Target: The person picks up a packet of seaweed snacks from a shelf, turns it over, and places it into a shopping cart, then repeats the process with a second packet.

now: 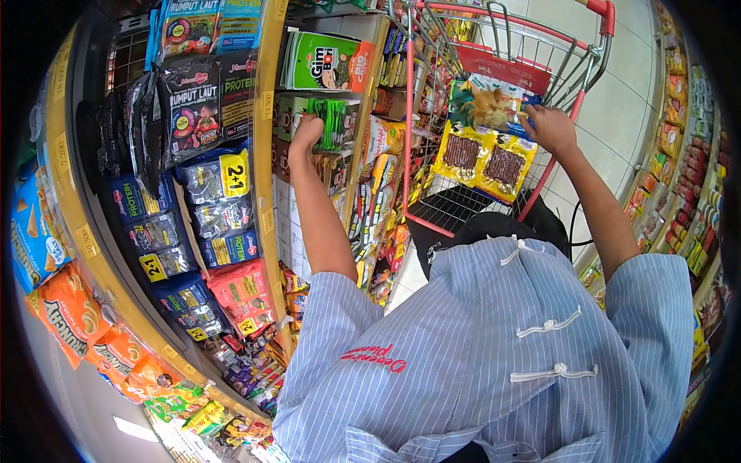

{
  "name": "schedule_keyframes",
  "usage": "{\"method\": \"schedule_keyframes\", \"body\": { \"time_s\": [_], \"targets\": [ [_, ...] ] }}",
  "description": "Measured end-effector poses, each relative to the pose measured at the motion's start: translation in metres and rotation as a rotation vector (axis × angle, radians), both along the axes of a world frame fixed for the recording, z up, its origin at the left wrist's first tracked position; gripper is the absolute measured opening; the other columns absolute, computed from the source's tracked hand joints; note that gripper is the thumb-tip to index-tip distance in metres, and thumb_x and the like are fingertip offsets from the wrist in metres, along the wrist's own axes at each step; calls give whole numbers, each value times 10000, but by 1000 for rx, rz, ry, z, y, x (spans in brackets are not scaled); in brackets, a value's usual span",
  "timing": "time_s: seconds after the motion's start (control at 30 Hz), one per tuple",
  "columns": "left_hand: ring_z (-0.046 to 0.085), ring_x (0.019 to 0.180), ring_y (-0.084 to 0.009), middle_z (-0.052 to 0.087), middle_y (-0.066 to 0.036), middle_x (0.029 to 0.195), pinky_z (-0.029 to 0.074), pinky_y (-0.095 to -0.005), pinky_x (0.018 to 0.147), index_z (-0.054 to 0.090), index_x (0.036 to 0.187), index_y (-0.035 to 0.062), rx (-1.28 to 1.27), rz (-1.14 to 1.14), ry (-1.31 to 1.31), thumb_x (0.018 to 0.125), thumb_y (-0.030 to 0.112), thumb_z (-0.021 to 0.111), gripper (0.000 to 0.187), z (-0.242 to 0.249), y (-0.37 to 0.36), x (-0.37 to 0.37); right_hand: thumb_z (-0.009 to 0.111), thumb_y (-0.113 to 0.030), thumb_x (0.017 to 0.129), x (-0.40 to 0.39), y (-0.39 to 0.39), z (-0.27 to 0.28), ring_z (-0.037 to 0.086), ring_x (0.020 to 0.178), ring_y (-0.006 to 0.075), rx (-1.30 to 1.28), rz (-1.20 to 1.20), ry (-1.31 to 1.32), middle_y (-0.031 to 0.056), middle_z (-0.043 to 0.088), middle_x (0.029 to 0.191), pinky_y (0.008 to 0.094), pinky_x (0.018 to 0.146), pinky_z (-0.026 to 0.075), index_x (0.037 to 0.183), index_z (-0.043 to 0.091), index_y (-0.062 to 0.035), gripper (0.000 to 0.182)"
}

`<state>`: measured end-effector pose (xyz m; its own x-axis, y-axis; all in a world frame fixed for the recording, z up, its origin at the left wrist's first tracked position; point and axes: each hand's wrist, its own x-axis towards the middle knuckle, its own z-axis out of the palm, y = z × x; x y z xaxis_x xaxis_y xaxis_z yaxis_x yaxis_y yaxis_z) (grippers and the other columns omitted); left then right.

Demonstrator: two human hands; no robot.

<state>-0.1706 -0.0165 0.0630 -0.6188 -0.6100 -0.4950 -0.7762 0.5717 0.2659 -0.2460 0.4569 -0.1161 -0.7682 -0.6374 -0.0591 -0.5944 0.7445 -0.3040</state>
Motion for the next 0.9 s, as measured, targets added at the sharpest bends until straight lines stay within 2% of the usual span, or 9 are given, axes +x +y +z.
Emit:
{"method": "schedule_keyframes", "body": {
  "time_s": [0.13,0.27,0.33,0.6,0.7,0.8,0.9],
  "targets": [
    [501,1209,-396,567,-279,1231,352,-391,1024,521,1236,-120,-25,7,38,715,110,404,581,4,18,2,529,-332,921,1,0,3,661,682,289,-22,-6,12,122,670,739,411,660,528,1017,635,-55,311],
    [484,1235,-402,551,-295,1254,357,-397,1027,510,1253,-119,14,25,28,711,117,417,598,-22,-7,7,529,-329,920,0,0,5,661,678,289,-28,0,5,123,670,741,409,665,529,1017,636,-51,313],
    [474,1249,-415,537,-310,1271,354,-395,1037,494,1269,-121,-98,0,78,710,120,425,613,-23,1,10,529,-329,921,0,0,3,661,677,289,-20,-3,7,122,671,742,408,666,529,1016,637,-51,313],
    [484,1240,-435,535,-344,1253,368,-387,1033,487,1280,-122,-36,41,115,710,125,445,623,-36,-8,11,530,-333,920,-1,0,0,660,668,289,-17,-2,4,125,669,733,410,650,530,1069,638,-53,334],
    [524,1185,-442,562,-353,1197,397,-399,1008,539,1218,-121,-109,-5,97,710,150,459,581,-41,1,8,531,-339,920,-1,2,-1,658,651,291,-25,-2,17,126,665,712,409,637,530,1083,640,-54,346],
    [571,1069,-464,602,-349,1092,427,-460,958,601,1104,-111,-369,-36,166,715,182,480,502,-42,16,13,531,-343,921,0,2,-1,655,634,290,-47,-1,70,125,660,692,408,632,530,1077,642,-54,347],
    [573,1046,-471,611,-348,1055,437,-475,934,598,1122,-96,-389,-40,168,701,183,522,511,-37,25,15,534,-343,920,0,1,0,654,625,289,-41,9,58,124,659,690,411,631,530,1079,641,-53,347]
  ]
}}
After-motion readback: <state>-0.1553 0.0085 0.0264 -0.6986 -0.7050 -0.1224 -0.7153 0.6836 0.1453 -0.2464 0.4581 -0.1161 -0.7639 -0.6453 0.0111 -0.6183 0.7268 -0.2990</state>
